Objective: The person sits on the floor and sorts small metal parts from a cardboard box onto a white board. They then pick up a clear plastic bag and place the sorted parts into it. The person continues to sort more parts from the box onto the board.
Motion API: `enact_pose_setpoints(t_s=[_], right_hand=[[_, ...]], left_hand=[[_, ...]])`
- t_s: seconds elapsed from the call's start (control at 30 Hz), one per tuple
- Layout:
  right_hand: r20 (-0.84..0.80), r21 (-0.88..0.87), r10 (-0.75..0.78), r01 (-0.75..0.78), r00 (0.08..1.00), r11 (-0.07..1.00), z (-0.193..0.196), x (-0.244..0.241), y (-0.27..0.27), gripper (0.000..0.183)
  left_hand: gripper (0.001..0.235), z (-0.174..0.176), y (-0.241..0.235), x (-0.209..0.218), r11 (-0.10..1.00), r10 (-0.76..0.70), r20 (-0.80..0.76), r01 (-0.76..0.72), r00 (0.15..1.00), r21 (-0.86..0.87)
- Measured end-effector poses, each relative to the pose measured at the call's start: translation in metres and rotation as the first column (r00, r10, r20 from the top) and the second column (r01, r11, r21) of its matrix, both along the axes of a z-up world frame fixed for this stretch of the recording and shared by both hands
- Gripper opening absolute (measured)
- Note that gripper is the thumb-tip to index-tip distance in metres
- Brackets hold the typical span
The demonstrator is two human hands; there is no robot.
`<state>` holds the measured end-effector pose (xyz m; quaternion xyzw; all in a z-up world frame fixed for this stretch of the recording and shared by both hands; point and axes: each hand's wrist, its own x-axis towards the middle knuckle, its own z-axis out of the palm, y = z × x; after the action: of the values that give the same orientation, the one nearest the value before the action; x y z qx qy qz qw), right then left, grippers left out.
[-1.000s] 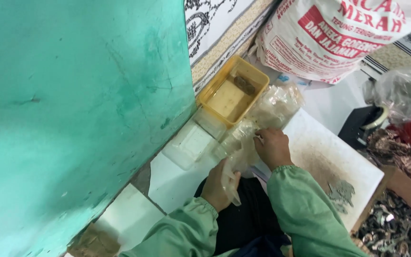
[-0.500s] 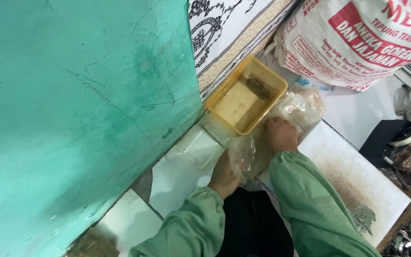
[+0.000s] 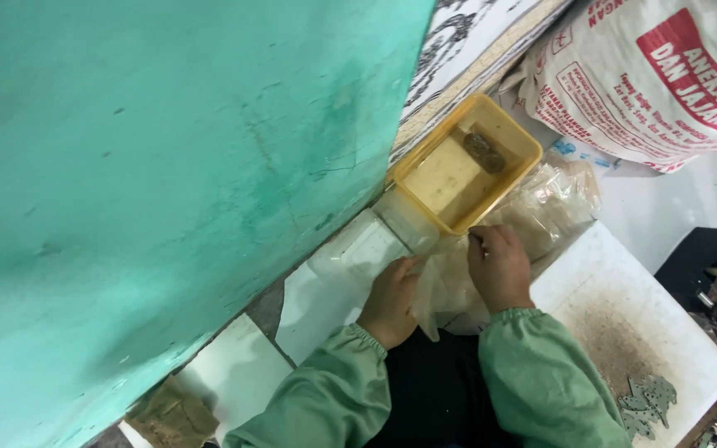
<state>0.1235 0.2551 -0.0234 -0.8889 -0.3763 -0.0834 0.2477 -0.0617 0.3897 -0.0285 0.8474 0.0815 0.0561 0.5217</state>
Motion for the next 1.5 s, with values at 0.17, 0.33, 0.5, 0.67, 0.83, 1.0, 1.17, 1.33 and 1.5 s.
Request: enact_pose_setpoints(t_s=[0.17, 0.33, 0.5, 0.67, 0.83, 1.0, 1.17, 1.33, 1.5], right_hand=[[0.094, -0.283, -0.049, 0.074, 0.994, 0.956, 0.014, 0.017, 0.000, 0.032], [-0.105, -0.606, -0.195, 0.093, 0.975, 0.790, 0.003, 0.039, 0.004, 0.039], [-0.081, -0.642, -0.227, 0.123, 0.971, 0.756, -0.024, 0.056, 0.006, 0.027], [-0.017, -0.567, -0.057, 0.037, 0.998, 0.823, -0.054, 0.061, -0.017, 0.022], [-0.092, -0.525, -0.059, 0.002, 0.994, 0.851, -0.046, 0.037, -0.029, 0.017], [-0.393, -0.358, -0.091, -0.061, 0.915, 0.932, 0.007, -0.009, -0.022, 0.020], [-0.454, -0.295, -0.151, 0.012, 0.878, 0.955, 0.042, -0.028, -0.011, 0.023], [-0.450, -0.104, 0.028, -0.083, 0.893, 0.991, -0.003, -0.031, 0.025, 0.008], [-0.361, -0.153, 0.370, -0.446, 0.856, 0.882, -0.024, -0.051, 0.074, 0.042]], left_hand=[[0.028, -0.018, -0.003, -0.028, 0.986, 0.034, 0.009, -0.035, 0.999, 0.160], [0.019, -0.012, -0.003, -0.021, 0.977, 0.066, 0.135, -0.091, 0.989, 0.191], [0.019, 0.013, -0.005, 0.024, 0.926, -0.059, 0.327, -0.071, 0.943, 0.372], [0.026, 0.020, -0.003, 0.068, 0.843, -0.191, -0.098, 0.215, 0.977, 0.494], [0.032, 0.009, -0.009, 0.077, 0.789, -0.190, -0.261, 0.306, 0.946, 0.533], [0.027, 0.013, -0.010, 0.073, 0.826, -0.176, -0.125, 0.216, 0.976, 0.521], [0.024, 0.060, -0.007, 0.033, 0.865, -0.142, -0.152, 0.197, 0.978, 0.461], [0.024, 0.074, -0.015, -0.041, 0.898, -0.150, -0.007, 0.139, 0.989, 0.417], [0.028, 0.072, -0.026, -0.069, 0.991, 0.038, 0.253, -0.070, 0.967, 0.116]])
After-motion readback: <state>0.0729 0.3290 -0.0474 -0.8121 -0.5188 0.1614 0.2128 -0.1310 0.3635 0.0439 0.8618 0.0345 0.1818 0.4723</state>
